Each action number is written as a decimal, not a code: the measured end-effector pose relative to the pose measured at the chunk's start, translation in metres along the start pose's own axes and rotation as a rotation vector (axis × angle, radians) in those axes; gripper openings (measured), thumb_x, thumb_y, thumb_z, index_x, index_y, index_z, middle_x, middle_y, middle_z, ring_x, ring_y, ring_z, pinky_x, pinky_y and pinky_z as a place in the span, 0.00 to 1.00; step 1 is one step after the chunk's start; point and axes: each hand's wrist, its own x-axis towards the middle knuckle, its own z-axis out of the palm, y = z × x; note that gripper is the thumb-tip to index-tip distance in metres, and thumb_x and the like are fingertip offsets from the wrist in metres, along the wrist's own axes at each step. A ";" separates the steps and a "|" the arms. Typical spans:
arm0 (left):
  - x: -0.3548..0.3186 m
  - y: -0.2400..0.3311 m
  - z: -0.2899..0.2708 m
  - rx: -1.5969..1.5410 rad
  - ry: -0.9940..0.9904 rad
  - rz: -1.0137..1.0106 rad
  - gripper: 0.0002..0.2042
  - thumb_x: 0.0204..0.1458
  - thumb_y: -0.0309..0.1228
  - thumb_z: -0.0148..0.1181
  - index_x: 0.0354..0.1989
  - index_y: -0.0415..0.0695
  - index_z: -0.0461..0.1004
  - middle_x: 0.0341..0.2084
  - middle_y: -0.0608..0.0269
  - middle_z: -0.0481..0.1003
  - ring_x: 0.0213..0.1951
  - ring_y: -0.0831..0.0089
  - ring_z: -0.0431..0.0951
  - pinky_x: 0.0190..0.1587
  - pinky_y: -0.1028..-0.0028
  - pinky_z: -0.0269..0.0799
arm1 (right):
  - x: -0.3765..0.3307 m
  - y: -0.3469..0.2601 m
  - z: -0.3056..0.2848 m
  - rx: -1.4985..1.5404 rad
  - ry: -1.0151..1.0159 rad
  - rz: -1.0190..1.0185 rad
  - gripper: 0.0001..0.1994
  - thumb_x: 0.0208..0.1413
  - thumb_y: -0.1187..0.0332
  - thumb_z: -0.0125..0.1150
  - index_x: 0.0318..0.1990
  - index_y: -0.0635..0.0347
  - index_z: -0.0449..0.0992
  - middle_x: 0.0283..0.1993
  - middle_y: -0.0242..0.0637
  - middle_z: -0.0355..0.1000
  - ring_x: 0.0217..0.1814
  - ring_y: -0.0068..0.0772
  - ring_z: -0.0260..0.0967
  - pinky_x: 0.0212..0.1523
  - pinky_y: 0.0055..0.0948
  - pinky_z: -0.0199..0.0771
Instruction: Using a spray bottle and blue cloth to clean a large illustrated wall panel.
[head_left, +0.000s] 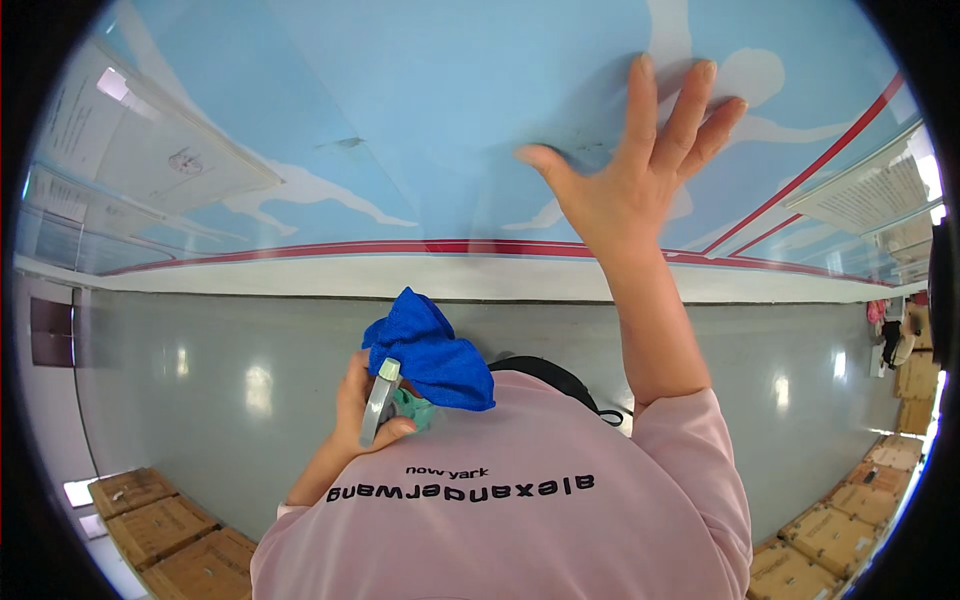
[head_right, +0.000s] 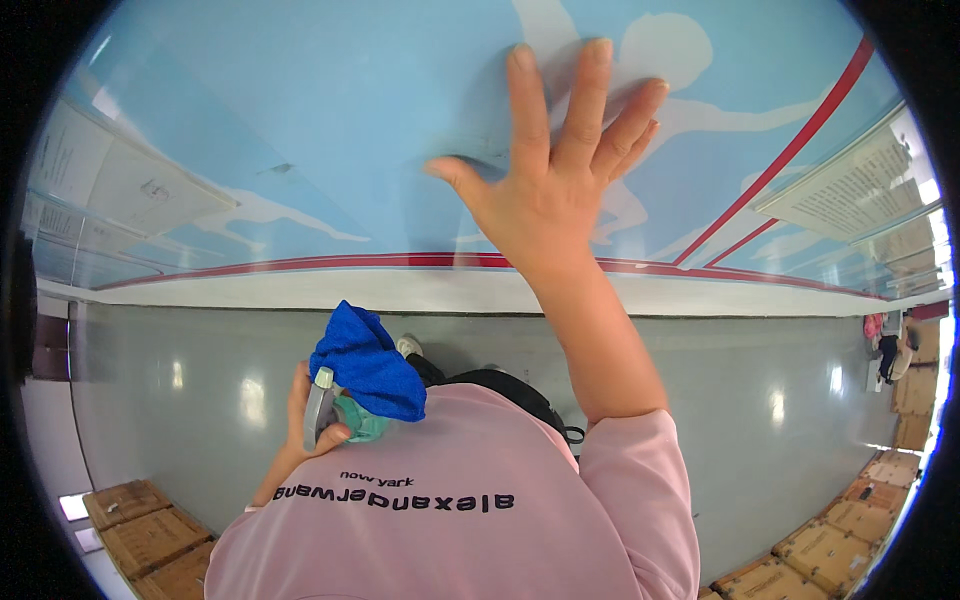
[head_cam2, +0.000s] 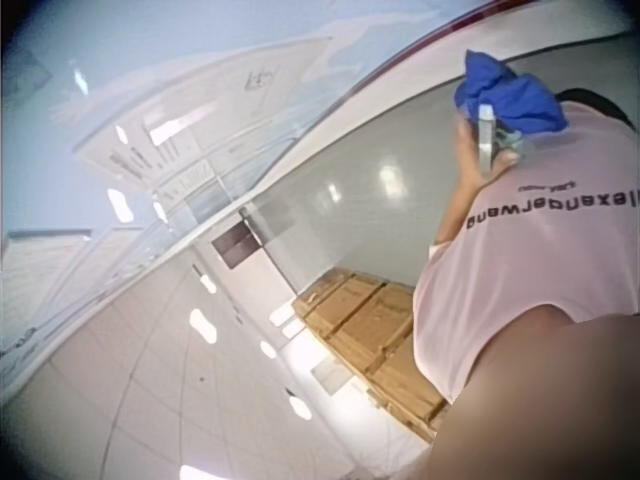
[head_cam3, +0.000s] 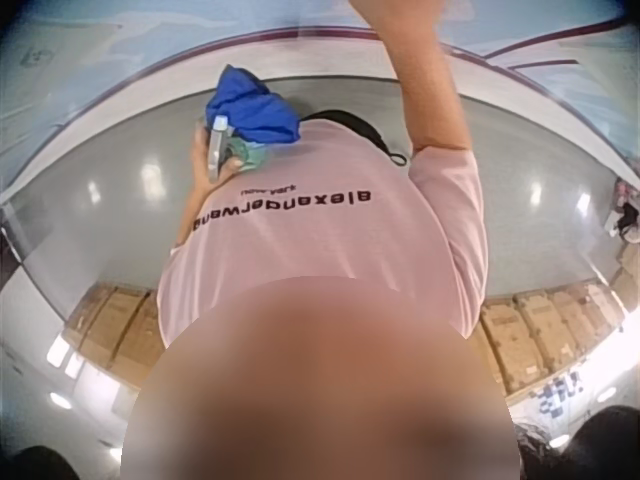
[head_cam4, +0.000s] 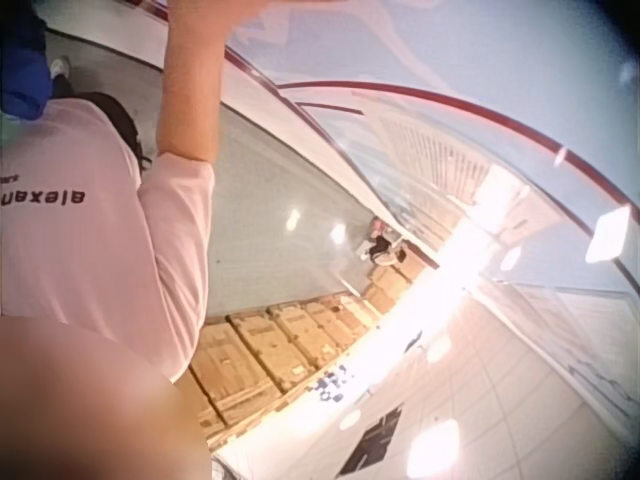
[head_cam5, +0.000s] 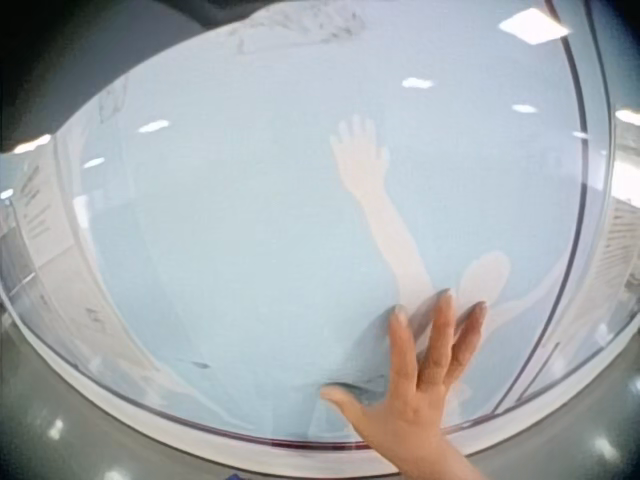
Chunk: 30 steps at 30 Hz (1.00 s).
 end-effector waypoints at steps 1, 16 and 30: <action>0.000 0.000 -0.001 0.000 -0.008 -0.010 0.44 0.34 0.49 0.74 0.53 0.36 0.55 0.34 0.58 0.72 0.34 0.70 0.76 0.36 0.72 0.71 | -0.001 0.001 0.002 -0.002 -0.001 0.003 0.45 0.34 0.40 0.68 0.60 0.55 0.63 0.69 0.55 0.42 0.71 0.65 0.26 0.65 0.60 0.31; 0.001 -0.002 -0.003 0.081 -0.031 0.021 0.44 0.33 0.49 0.74 0.52 0.36 0.56 0.33 0.58 0.72 0.34 0.70 0.76 0.36 0.72 0.71 | -0.002 0.026 -0.008 -0.114 0.005 -0.159 0.28 0.39 0.49 0.67 0.51 0.45 0.75 0.64 0.36 0.59 0.70 0.52 0.39 0.66 0.43 0.42; -0.003 -0.013 0.000 -0.030 0.013 0.021 0.42 0.34 0.48 0.74 0.52 0.36 0.56 0.35 0.57 0.71 0.35 0.70 0.75 0.37 0.72 0.71 | -0.001 0.038 -0.003 -0.054 0.036 -0.090 0.42 0.30 0.42 0.68 0.58 0.47 0.68 0.67 0.38 0.54 0.71 0.52 0.41 0.64 0.49 0.40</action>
